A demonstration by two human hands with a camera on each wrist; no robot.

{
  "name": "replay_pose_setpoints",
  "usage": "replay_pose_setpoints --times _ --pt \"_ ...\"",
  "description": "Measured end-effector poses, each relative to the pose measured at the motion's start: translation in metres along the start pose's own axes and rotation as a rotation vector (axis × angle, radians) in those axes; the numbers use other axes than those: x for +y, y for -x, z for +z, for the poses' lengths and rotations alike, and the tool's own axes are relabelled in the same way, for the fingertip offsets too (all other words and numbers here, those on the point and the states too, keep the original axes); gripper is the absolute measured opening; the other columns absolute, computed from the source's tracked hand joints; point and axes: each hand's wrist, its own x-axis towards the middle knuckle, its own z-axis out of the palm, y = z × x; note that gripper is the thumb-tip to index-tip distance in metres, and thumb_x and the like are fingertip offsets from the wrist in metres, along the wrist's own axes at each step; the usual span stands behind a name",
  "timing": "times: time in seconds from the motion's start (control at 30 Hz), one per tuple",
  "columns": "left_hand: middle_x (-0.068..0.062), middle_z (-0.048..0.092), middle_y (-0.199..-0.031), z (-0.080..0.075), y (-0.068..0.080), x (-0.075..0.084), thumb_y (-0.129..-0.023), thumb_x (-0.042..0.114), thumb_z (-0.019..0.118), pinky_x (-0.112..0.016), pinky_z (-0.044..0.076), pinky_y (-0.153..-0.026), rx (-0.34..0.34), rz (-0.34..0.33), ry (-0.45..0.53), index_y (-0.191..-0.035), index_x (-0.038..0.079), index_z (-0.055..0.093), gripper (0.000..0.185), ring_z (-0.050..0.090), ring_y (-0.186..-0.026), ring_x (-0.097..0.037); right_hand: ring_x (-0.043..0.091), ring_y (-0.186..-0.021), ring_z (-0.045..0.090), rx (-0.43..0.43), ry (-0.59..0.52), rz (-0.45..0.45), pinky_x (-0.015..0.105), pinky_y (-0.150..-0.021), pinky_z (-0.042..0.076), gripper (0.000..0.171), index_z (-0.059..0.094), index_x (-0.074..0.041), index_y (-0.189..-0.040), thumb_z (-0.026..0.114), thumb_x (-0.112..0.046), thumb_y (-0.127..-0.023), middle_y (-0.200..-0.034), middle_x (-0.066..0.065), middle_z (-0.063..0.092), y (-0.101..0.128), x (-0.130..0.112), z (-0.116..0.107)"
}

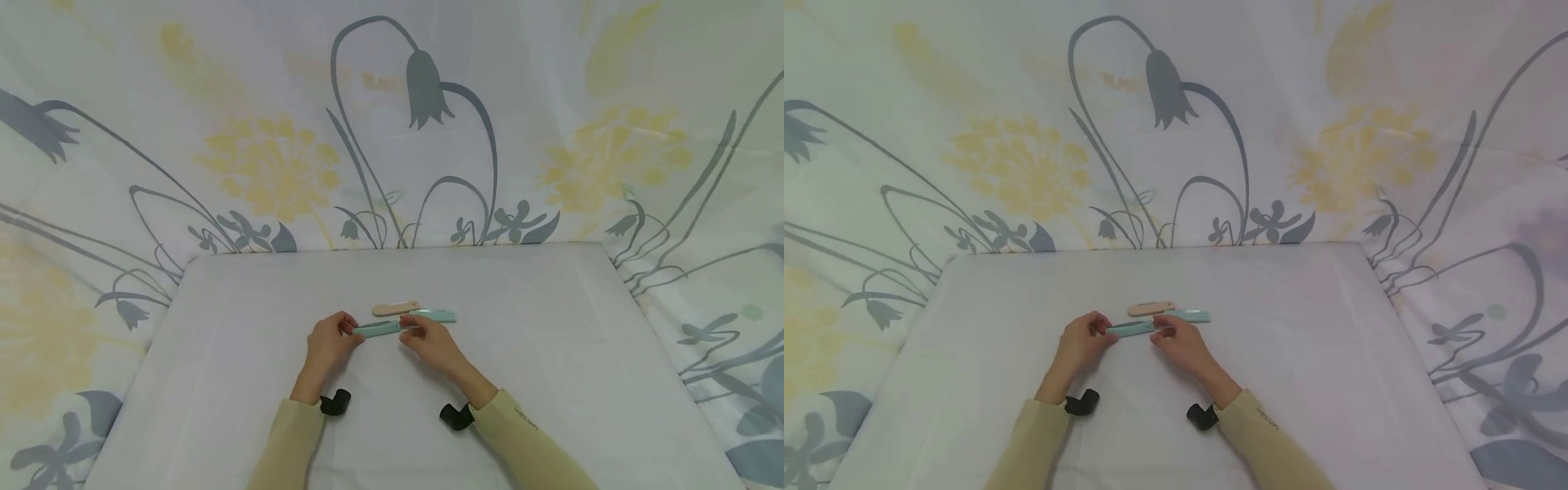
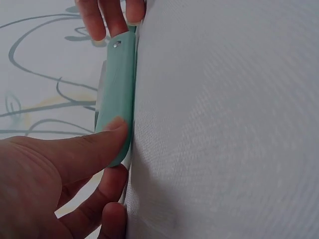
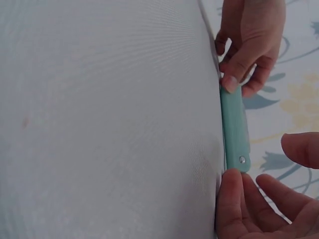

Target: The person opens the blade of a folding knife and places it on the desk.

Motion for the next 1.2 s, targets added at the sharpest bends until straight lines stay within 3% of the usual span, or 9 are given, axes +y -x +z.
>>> replay_pose_setpoints --times 0.3,0.5,0.67,0.83,1.2 --pt "0.002 0.065 -0.085 0.0 0.003 -0.001 -0.083 0.022 0.082 -0.042 0.041 -0.076 -0.03 -0.016 -0.029 -0.094 0.01 0.075 0.018 0.056 -0.081 -0.02 0.021 -0.109 0.063 0.008 0.004 -0.012 0.039 -0.09 0.051 0.044 0.06 -0.007 -0.136 0.07 -0.018 -0.094 -0.126 0.006 0.065 0.002 0.001 0.001" --pt "0.002 0.066 -0.081 -0.001 0.003 -0.001 -0.083 0.021 0.081 -0.043 0.042 -0.076 -0.026 -0.013 -0.008 -0.093 0.011 0.076 0.016 0.057 -0.08 -0.02 0.022 -0.11 0.063 0.015 0.013 -0.031 0.041 -0.092 0.05 0.044 0.059 -0.005 -0.136 0.069 -0.016 -0.095 -0.125 0.007 0.065 0.004 -0.001 0.001" --pt "0.001 0.066 -0.084 -0.002 0.004 -0.001 -0.084 0.023 0.08 -0.042 0.042 -0.078 -0.039 -0.048 0.015 -0.096 0.011 0.076 0.017 0.057 -0.082 -0.019 0.023 -0.109 0.064 0.039 0.033 -0.036 0.041 -0.092 0.05 0.042 0.06 -0.004 -0.134 0.069 -0.014 -0.095 -0.122 0.007 0.067 0.004 -0.001 0.0" --pt "0.0 0.067 -0.084 -0.004 0.008 0.0 -0.085 0.022 0.079 -0.038 0.044 -0.074 -0.057 -0.069 0.062 -0.098 0.01 0.076 0.018 0.058 -0.08 -0.018 0.023 -0.108 0.064 0.051 0.034 -0.05 0.039 -0.09 0.051 0.04 0.061 -0.003 -0.133 0.068 -0.012 -0.095 -0.119 0.006 0.067 0.005 -0.001 0.0" --pt "-0.002 0.07 -0.088 -0.004 0.015 0.001 -0.085 0.013 0.078 -0.037 0.048 -0.079 -0.093 -0.021 0.222 -0.097 0.005 0.074 0.015 0.062 -0.083 -0.017 0.019 -0.098 0.063 0.089 0.068 -0.177 0.032 -0.084 0.054 0.03 0.068 -0.002 -0.122 0.069 -0.006 -0.092 -0.104 0.004 0.067 0.011 -0.005 -0.004"
